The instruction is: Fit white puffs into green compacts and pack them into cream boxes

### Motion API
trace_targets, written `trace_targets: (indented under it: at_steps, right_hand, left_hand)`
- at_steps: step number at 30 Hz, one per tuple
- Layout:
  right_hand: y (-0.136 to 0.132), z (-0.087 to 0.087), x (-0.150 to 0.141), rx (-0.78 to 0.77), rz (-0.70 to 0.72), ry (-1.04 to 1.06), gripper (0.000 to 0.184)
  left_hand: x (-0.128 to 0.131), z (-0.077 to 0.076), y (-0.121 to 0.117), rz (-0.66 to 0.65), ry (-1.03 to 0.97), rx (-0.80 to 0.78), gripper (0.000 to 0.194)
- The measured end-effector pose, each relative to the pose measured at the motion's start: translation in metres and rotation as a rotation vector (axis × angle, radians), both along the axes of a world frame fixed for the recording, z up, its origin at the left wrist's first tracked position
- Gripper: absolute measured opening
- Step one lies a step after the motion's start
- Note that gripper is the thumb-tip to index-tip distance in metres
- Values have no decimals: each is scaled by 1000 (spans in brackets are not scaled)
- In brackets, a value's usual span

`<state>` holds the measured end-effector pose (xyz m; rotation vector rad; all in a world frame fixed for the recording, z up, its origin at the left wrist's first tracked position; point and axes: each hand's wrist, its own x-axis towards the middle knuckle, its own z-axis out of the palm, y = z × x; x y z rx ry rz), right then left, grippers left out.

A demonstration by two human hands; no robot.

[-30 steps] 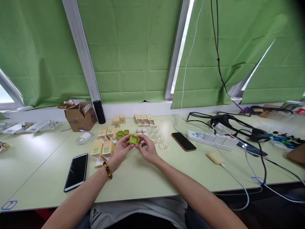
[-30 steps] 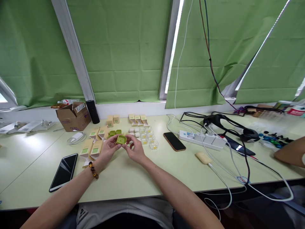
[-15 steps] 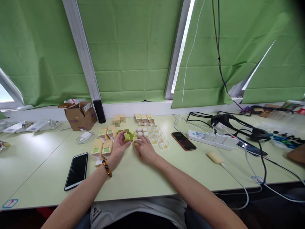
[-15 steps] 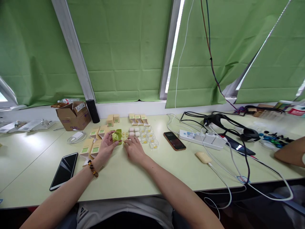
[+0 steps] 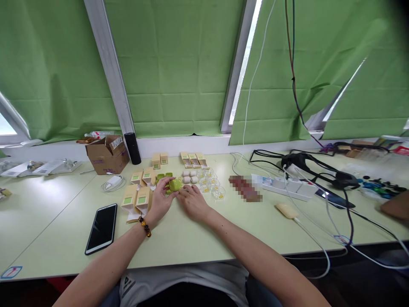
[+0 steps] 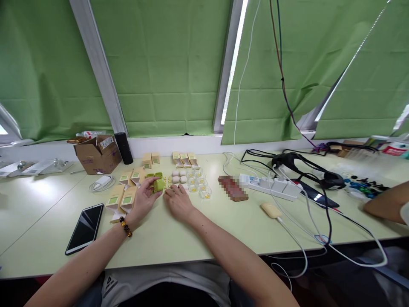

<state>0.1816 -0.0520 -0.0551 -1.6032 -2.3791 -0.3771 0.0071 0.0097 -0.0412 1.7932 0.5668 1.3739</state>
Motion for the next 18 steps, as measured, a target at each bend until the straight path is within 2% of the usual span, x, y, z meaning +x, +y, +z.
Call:
trace_targets:
  at_steps: [6,11,13,18]
  right_hand:
    - [2,-1,-1,49,24,-39,27]
    - [5,-1,0,69,49,-45,24]
    - [5,0,0,79,58,-29,29]
    - [2,5,-1,84,33,86,57]
  left_hand:
    - [-3,-2,6,50,45,51,44]
    - [-4,-2,7,40,33,19,47]
    - [-4,0,6,37,3,-7,48]
    - [-3,6,3,9,-120,-148,52]
